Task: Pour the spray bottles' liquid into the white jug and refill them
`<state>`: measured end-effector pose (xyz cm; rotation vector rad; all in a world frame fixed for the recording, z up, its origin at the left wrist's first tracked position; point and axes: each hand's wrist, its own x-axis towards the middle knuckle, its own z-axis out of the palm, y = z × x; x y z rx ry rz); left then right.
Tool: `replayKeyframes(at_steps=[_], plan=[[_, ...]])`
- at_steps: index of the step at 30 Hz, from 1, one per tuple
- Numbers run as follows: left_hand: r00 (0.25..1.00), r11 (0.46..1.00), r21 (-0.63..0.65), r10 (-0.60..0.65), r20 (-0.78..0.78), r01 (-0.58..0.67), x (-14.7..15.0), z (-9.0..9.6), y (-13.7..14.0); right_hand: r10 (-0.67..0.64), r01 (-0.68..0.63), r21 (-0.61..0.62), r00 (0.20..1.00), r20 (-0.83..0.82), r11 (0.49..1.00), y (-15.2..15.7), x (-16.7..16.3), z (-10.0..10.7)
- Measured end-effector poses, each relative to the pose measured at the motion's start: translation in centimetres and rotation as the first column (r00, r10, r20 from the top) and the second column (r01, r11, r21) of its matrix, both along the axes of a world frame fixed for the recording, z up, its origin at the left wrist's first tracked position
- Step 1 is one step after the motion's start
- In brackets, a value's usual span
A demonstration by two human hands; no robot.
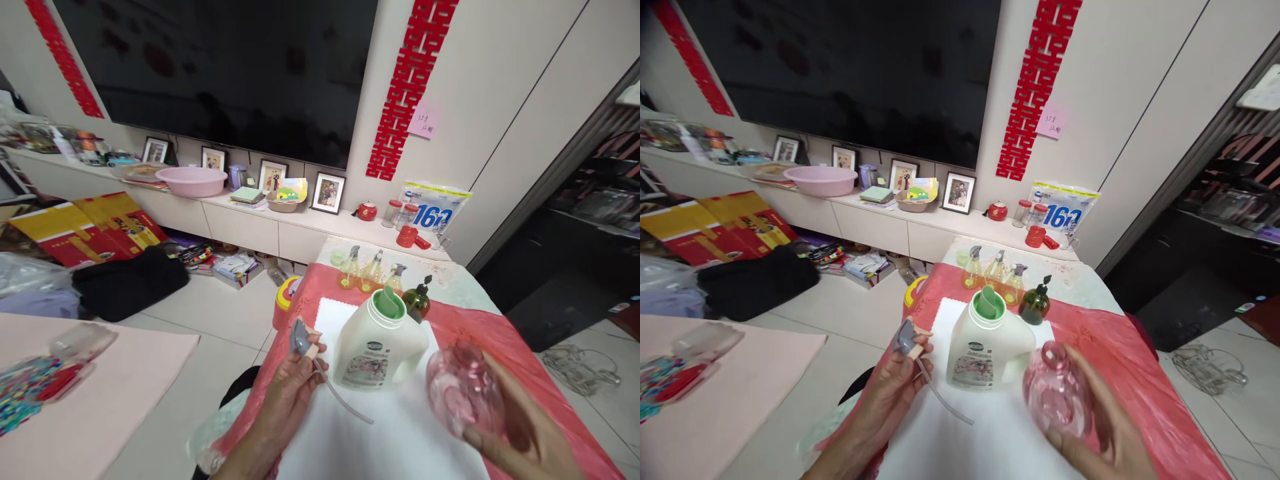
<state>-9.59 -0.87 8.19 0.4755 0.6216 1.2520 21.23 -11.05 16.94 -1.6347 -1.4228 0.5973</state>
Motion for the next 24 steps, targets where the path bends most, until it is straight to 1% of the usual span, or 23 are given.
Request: replayKeyframes(at_steps=[1, 2, 3, 4, 6, 8, 13, 16, 20, 24], plan=[[1.0, 1.0, -0.005, -0.003, -0.024, 0.003, 0.5, -1.4, -0.1, -0.01, 0.003, 0.058, 0.993, 0.12, 0.998, 0.9, 0.3, 1.2], [0.999, 1.0, -0.005, -0.017, -0.047, 0.017, 0.9, -2.6, -0.2, 0.011, -0.041, 0.119, 0.969, 0.246, 0.992, 1.9, 0.6, 2.4], [0.997, 0.999, -0.004, -0.035, -0.071, 0.035, 1.1, -3.6, -0.2, 0.003, -0.082, 0.193, 0.926, 0.377, 0.978, 2.8, 0.8, 3.5], [0.994, 0.999, -0.006, -0.048, -0.094, 0.048, 1.3, -4.5, -0.2, -0.036, -0.096, 0.242, 0.871, 0.491, 0.966, 3.7, 0.8, 4.5], [0.99, 0.998, -0.009, -0.063, -0.123, 0.063, 1.3, -5.7, -0.2, -0.07, -0.171, 0.295, 0.75, 0.658, 0.94, 5.3, 0.7, 6.1], [0.99, 0.997, -0.011, -0.071, -0.119, 0.07, 1.2, -6.4, -0.2, -0.071, -0.252, 0.307, 0.656, 0.751, 0.918, 6.5, 0.4, 7.3], [0.991, 0.994, -0.025, -0.106, -0.078, 0.104, 0.8, -6.9, 0.0, -0.103, -0.397, 0.31, 0.462, 0.881, 0.864, 8.1, -0.8, 8.7], [0.992, 0.994, -0.028, -0.107, -0.061, 0.105, 0.8, -7.0, 0.0, -0.124, -0.43, 0.293, 0.378, 0.917, 0.854, 8.6, -1.1, 9.2], [0.994, 0.994, -0.023, -0.104, -0.046, 0.103, 0.8, -7.1, 0.0, -0.139, -0.432, 0.266, 0.302, 0.943, 0.862, 9.2, -1.1, 9.7], [0.994, 0.995, -0.029, -0.094, -0.058, 0.092, 0.7, -7.2, 0.0, -0.126, -0.437, 0.239, 0.273, 0.954, 0.867, 9.7, -1.1, 10.0]])
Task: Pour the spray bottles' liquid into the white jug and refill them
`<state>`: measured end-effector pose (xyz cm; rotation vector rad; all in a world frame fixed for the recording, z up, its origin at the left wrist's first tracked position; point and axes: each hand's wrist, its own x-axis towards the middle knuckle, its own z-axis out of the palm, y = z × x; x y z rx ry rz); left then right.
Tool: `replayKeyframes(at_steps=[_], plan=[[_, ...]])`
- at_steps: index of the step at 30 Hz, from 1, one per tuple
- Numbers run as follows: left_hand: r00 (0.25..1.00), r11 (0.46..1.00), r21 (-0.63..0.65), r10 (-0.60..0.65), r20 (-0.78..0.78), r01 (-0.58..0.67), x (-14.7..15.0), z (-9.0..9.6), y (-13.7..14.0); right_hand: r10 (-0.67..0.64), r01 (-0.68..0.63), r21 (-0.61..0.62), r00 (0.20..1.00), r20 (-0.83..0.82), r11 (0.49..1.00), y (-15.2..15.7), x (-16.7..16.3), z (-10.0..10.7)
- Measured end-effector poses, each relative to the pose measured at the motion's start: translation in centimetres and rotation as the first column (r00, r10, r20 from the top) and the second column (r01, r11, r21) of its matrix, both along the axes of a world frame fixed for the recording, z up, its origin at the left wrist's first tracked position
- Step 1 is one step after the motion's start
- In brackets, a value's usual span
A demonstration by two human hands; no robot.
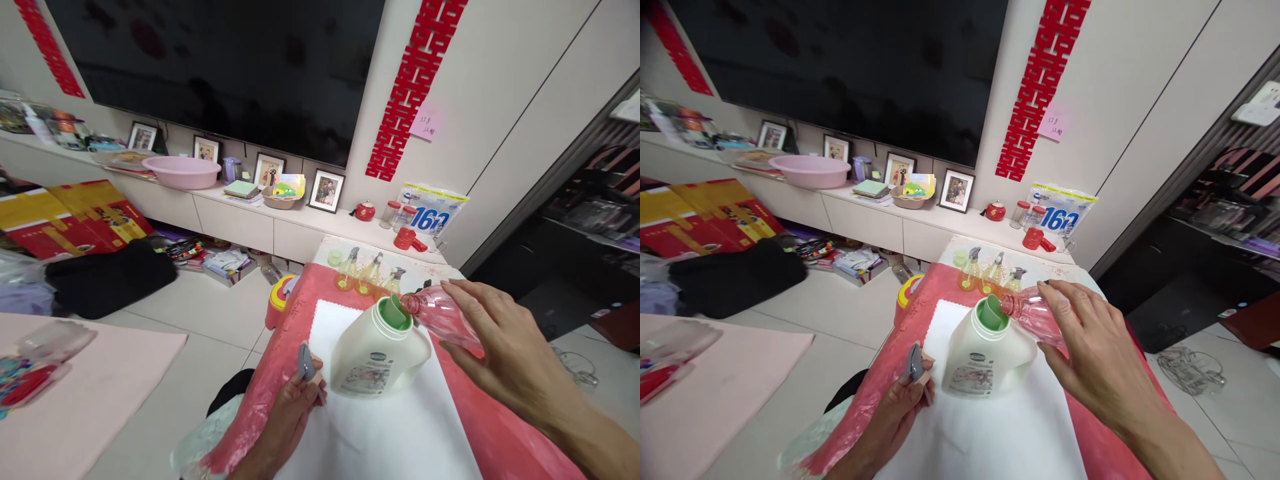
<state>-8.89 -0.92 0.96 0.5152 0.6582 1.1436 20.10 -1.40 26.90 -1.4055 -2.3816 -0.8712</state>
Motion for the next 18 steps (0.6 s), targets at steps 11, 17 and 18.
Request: replayKeyframes(at_steps=[11, 17, 18], plan=[[1.0, 1.0, 0.005, 0.024, -0.005, -0.024, 0.2, -0.6, -0.1, -0.048, 0.042, 0.039, 0.984, 0.171, 0.998, 0.3, -0.5, 1.0], [1.0, 1.0, -0.012, 0.009, -0.014, -0.009, 0.0, 0.2, -0.1, -0.058, 0.052, 0.034, 0.972, 0.227, 0.998, 0.5, -0.6, 1.5], [1.0, 1.0, -0.012, 0.009, -0.015, -0.009, 0.0, 0.3, -0.1, -0.054, 0.048, 0.033, 0.969, 0.239, 0.998, 0.5, -0.7, 1.6]])
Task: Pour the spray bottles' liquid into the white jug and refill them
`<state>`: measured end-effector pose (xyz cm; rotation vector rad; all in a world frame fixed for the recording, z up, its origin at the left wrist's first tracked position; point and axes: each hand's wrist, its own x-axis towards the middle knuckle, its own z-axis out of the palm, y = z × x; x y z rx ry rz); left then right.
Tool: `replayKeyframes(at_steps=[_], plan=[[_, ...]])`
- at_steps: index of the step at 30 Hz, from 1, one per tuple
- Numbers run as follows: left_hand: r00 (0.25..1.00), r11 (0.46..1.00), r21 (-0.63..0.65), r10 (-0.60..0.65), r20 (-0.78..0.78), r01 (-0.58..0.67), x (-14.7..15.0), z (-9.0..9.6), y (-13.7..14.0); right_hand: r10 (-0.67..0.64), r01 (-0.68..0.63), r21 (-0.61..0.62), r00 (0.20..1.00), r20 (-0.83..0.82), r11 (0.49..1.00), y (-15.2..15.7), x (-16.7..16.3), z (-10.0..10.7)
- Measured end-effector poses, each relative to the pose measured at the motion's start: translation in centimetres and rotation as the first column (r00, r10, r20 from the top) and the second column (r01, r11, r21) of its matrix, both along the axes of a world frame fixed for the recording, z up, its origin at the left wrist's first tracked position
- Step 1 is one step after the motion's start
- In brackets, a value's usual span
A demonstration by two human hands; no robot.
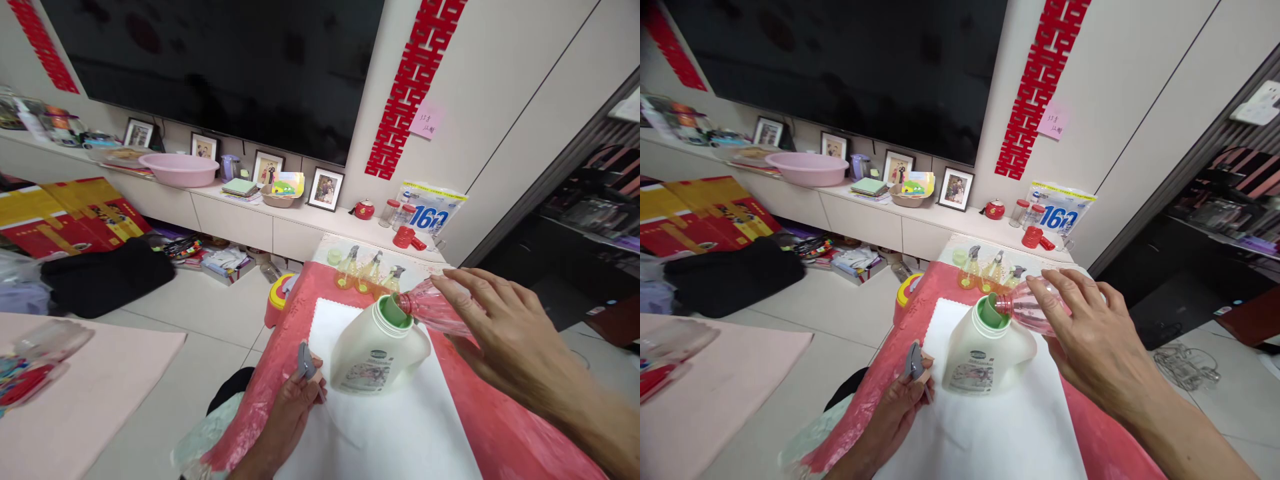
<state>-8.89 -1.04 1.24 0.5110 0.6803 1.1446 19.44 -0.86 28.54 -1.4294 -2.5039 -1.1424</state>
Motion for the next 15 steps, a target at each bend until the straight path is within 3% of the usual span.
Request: replayKeyframes(at_steps=[15], plan=[[1.0, 1.0, 0.007, -0.005, 0.0, 0.005, -0.1, 0.1, -0.1, 0.006, -0.009, 0.02, 0.995, 0.1, 1.0, 0.0, -1.2, 1.4]])
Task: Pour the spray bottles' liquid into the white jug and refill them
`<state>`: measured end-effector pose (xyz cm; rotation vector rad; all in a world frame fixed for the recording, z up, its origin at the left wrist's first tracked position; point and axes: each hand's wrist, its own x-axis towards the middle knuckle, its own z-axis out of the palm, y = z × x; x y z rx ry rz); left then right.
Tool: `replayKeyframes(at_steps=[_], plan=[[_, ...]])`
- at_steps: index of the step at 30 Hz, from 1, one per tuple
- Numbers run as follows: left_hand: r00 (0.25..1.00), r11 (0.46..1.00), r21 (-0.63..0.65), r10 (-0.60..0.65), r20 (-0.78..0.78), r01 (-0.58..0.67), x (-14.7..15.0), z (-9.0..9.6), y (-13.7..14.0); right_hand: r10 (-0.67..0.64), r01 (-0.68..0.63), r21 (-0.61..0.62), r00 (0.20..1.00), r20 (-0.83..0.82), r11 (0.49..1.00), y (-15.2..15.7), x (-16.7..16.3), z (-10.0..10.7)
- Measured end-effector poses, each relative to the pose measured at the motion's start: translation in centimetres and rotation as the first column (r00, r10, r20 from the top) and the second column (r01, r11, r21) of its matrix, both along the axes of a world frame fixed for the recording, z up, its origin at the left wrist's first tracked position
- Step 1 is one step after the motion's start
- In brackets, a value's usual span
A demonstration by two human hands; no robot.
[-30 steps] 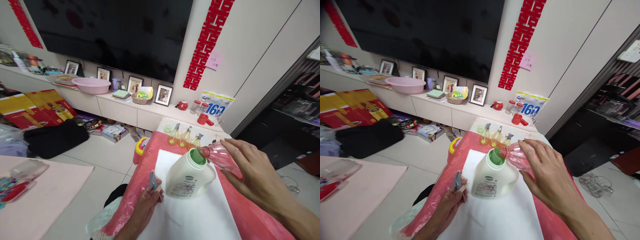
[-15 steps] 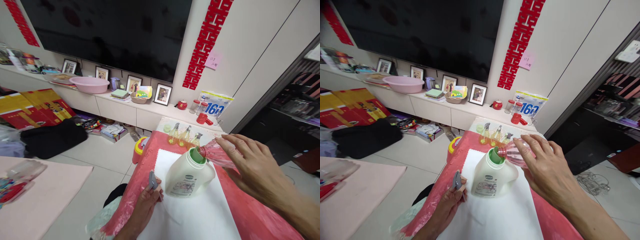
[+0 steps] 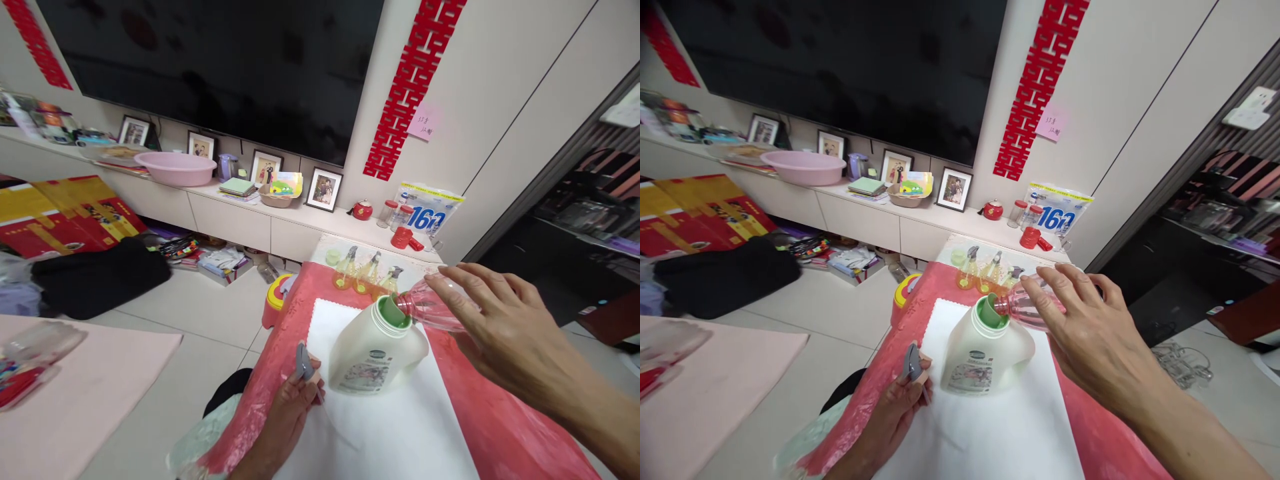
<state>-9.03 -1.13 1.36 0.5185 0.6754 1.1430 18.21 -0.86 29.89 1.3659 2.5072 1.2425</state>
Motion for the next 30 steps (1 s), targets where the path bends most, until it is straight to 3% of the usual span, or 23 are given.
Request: replayKeyframes(at_steps=[21, 30], plan=[[0.999, 1.0, -0.016, -0.009, 0.038, 0.009, -0.1, 0.0, -0.1, 0.028, -0.034, 0.059, 0.995, 0.097, 0.998, -0.1, -1.1, 2.4], [0.999, 1.0, -0.017, -0.023, 0.036, 0.023, -0.1, -0.3, 0.0, 0.011, -0.013, 0.027, 0.999, 0.05, 1.0, -0.4, -1.2, 3.3]])
